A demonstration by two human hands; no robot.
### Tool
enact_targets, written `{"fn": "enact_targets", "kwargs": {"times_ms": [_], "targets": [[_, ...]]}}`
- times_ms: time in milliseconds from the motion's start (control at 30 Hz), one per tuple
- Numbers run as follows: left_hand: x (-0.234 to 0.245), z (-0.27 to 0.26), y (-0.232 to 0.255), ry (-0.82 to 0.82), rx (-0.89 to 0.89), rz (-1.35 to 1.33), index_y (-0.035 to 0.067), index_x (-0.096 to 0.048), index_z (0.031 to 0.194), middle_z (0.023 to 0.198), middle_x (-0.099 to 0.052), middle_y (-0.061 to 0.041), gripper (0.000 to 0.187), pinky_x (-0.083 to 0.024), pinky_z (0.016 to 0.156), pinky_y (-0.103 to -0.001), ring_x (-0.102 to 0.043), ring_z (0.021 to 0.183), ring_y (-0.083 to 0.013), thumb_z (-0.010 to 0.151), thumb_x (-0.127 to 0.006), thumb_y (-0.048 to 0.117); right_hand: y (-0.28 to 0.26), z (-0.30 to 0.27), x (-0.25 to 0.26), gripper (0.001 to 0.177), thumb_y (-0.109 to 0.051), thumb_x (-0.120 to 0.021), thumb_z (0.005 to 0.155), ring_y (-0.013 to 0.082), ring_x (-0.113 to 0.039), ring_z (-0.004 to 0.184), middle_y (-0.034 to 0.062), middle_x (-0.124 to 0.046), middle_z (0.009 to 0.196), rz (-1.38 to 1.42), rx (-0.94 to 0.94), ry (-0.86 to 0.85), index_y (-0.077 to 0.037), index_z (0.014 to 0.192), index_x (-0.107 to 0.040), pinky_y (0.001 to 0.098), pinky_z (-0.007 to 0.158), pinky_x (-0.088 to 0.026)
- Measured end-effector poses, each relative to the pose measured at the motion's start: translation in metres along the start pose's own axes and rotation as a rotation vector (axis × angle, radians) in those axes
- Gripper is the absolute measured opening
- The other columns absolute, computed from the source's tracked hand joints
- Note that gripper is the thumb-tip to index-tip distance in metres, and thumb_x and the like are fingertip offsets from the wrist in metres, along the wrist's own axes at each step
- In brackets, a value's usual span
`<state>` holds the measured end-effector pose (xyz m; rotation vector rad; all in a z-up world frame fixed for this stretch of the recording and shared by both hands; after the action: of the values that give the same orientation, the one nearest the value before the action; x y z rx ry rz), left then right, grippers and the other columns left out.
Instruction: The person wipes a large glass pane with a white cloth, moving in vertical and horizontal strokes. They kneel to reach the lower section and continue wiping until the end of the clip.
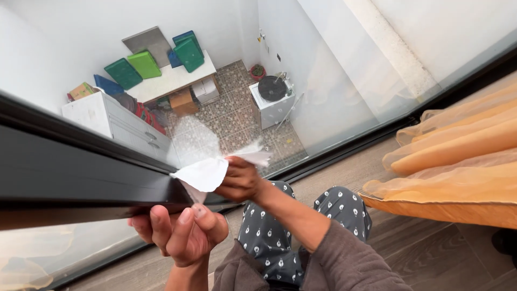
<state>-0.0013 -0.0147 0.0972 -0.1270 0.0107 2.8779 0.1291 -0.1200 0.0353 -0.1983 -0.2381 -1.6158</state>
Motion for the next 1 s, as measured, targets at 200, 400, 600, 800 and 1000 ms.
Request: {"fn": "enact_targets", "kwargs": {"times_ms": [200,400,600,800,1000], "targets": [[0.002,-0.002,0.007,-0.062,0.035,0.056,0.010,-0.062,0.129,0.172,-0.057,-0.019,0.025,-0.026,0.148,-0.064,-0.038,0.176,-0.0423,0.108,-0.066,-0.002,0.111,-0.177,0.058,0.055,-0.053,-0.086,0.113,0.0329,-0.084,0.117,0.0057,-0.086,0.137,-0.376,-0.181,-0.191,-0.026,0.158,-0.072,0.0466,0.094,-0.073],[0.001,0.004,0.015,0.015,0.049,0.023,0.011,-0.065,0.120,0.165,-0.065,-0.018,0.023,-0.028,0.148,-0.062,-0.045,0.172,-0.0411,0.105,-0.068,-0.006,0.224,-0.187,0.246,0.038,-0.023,-0.079,0.112,0.0476,-0.079,0.124,0.0295,-0.079,0.137,-0.984,0.097,0.020,0.004,0.138,-0.076,0.0599,0.104,-0.069],[-0.001,0.006,0.015,0.064,0.056,-0.030,0.015,-0.061,0.120,0.167,-0.064,-0.016,0.030,-0.030,0.147,-0.061,-0.051,0.169,-0.0399,0.102,-0.066,-0.009,0.230,-0.135,0.261,0.054,-0.020,-0.042,0.133,0.0436,-0.044,0.178,0.0320,-0.040,0.187,-0.347,-0.676,0.715,0.009,0.179,-0.038,0.0524,0.154,-0.034],[-0.001,0.007,0.011,0.048,0.009,-0.041,0.015,-0.059,0.118,0.166,-0.065,-0.019,0.029,-0.030,0.146,-0.062,-0.053,0.166,-0.0432,0.102,-0.064,-0.010,0.173,-0.106,0.197,0.051,-0.014,-0.045,0.129,0.0491,-0.051,0.171,0.0397,-0.049,0.178,-0.448,-0.775,0.781,0.012,0.173,-0.043,0.0527,0.149,-0.038],[-0.001,0.015,0.010,0.044,0.018,-0.029,0.015,-0.061,0.115,0.162,-0.067,-0.018,0.026,-0.031,0.145,-0.063,-0.054,0.163,-0.0453,0.102,-0.067,-0.006,0.095,-0.067,0.098,0.054,-0.010,-0.040,0.130,0.0477,-0.038,0.180,0.0367,-0.036,0.187,-0.340,-0.832,0.705,0.011,0.179,-0.030,0.0524,0.157,-0.030]]}}
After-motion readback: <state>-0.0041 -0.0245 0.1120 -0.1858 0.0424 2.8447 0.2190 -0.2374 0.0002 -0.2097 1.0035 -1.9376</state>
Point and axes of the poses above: each hand's wrist, its own z-axis towards the middle knuckle, its own x-axis out of the back of the hand, y = z × x, the point moved 7 cm from there along z, towards the middle knuckle
